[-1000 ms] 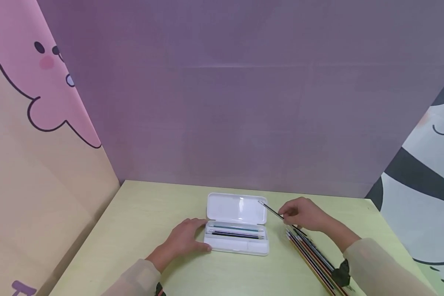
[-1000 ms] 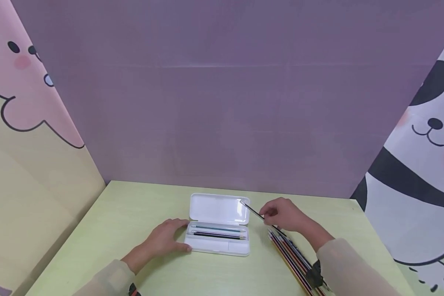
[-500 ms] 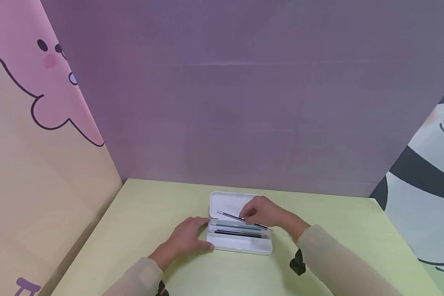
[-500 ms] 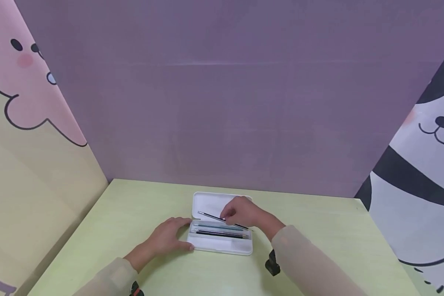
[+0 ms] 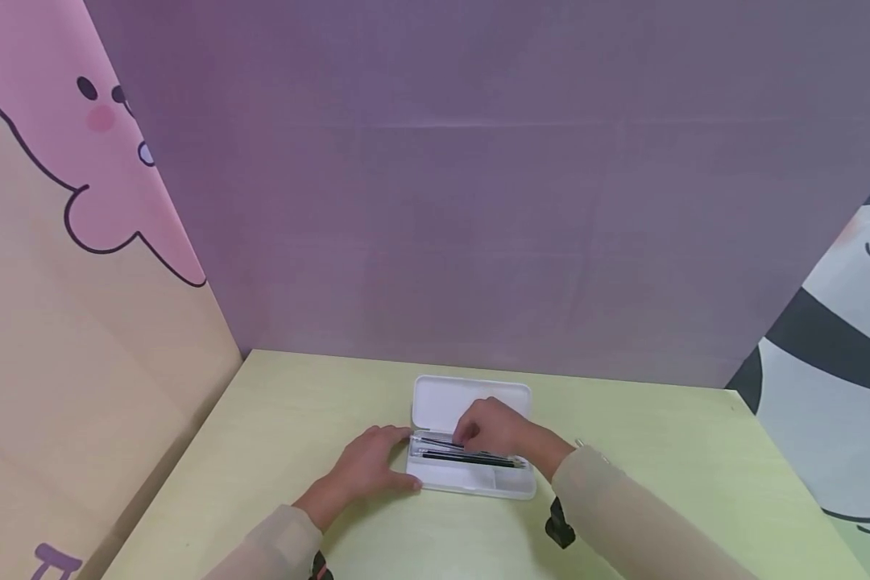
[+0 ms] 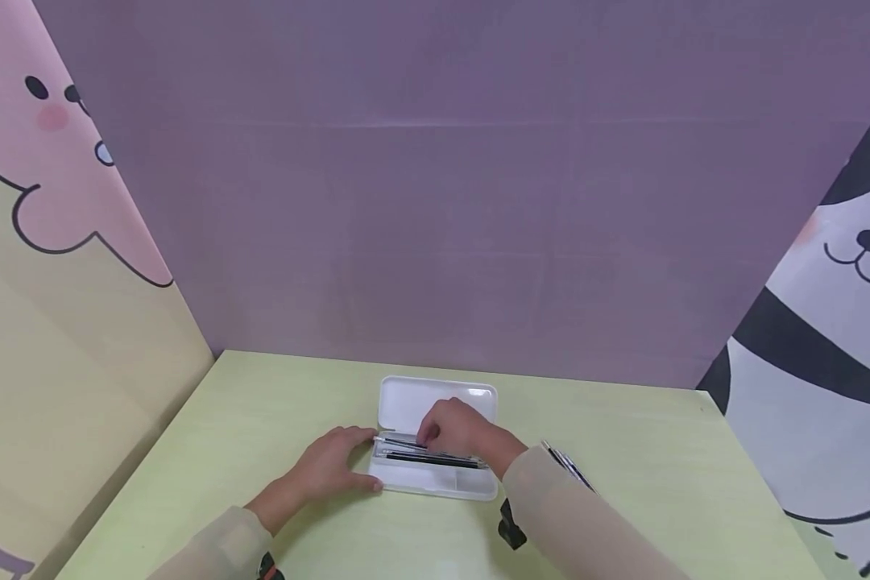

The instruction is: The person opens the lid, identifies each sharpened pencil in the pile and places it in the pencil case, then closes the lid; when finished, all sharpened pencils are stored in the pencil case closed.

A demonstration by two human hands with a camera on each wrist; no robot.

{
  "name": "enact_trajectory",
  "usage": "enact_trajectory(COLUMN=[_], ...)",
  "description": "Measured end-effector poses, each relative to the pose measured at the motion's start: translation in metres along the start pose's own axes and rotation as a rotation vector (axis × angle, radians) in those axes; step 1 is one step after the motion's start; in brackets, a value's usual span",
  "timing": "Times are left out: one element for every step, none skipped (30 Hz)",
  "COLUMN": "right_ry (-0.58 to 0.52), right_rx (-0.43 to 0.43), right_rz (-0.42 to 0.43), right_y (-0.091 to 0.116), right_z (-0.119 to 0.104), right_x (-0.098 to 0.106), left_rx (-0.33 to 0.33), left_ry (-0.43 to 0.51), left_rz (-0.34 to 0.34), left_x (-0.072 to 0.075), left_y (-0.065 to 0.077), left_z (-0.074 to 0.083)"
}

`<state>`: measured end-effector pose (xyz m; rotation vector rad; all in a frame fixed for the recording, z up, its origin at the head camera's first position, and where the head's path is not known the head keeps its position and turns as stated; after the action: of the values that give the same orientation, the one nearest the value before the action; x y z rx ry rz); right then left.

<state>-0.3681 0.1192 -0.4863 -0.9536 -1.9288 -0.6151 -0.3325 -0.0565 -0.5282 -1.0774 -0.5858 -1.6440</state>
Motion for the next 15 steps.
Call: enact_trajectory(right_ry=[0.009, 0.015, 0.02, 0.026, 0.03, 0.038, 0.052, 0.064, 0.075, 0.088, 0.1, 0.111, 0.121, 0.13, 0.135], right_rx=[0.0, -0.006, -0.011, -0.016, -0.021, -0.026, -0.023, -0.024, -0.02, -0.019, -0.019, -0.019, -0.017, -0.02, -0.019], right_rz=[0.003, 0.006, 0.008, 0.011, 0.014, 0.018, 0.023, 0.027, 0.032, 0.038, 0.043, 0.046, 0.05, 0.052, 0.056], right_y=[0.0006, 0.0013, 0.0019, 0.0026, 0.0031, 0.0037, 0.0042, 0.0042, 0.0043, 0.0045, 0.0046, 0.0048, 0.0049, 0.0051, 0.0052], right_z=[-0.0002, -0.0002, -0.0003, -0.0005, -0.0007, -0.0011, -0.002, -0.0016, -0.0016, -0.0012, -0.0011, -0.0008, -0.0007, -0.0004, -0.0004], right_x=[-0.0008, -0.0014, -0.0019, -0.0022, -0.0023, -0.0023, -0.0022, -0.0028, -0.0035, -0.0039, -0.0043, -0.0047, -0.0051, -0.0054, -0.0052], left_rx=[0.0, 0.002, 0.005, 0.006, 0.007, 0.008, 0.01, 0.01, 0.011, 0.012, 0.012, 0.014, 0.015, 0.013, 0.013], left_ry=[-0.003, -0.003, -0.001, -0.001, -0.001, -0.002, -0.002, -0.003, -0.003, -0.006, -0.006, -0.009, -0.009, -0.011, -0.011], left_rz=[0.0, 0.0, -0.001, -0.002, -0.002, -0.002, -0.002, -0.002, -0.001, -0.001, 0.0, -0.002, -0.002, -0.001, -0.002], left_x=[-0.0009, -0.0012, -0.0016, -0.0017, -0.0018, -0.0019, -0.0019, -0.002, -0.0022, -0.0022, -0.0024, -0.0025, -0.0024, -0.0024, -0.0023], left_y=[-0.0001, 0.0, 0.0, 0.0, 0.0, 0.0, 0.0001, 0.0001, 0.0002, 0.0003, 0.0004, 0.0004, 0.0005, 0.0004, 0.0005], left_z=[-0.0005, -0.0009, -0.0012, -0.0012, -0.0015, -0.0018, -0.0018, -0.0018, -0.0021, -0.0021, -0.0021, -0.0023, -0.0022, -0.0017, -0.0014])
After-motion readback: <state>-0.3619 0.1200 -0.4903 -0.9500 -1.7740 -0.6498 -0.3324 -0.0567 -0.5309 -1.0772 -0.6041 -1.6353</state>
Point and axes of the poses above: each hand's wrist, its own y-axis away from the middle knuckle, its own x-axis out of the back of the hand, z = x × y, the point moved 8 cm from there along -y, towards the middle knuckle, and after that the axes turned 5 degrees about z, right-handed, at the moved point
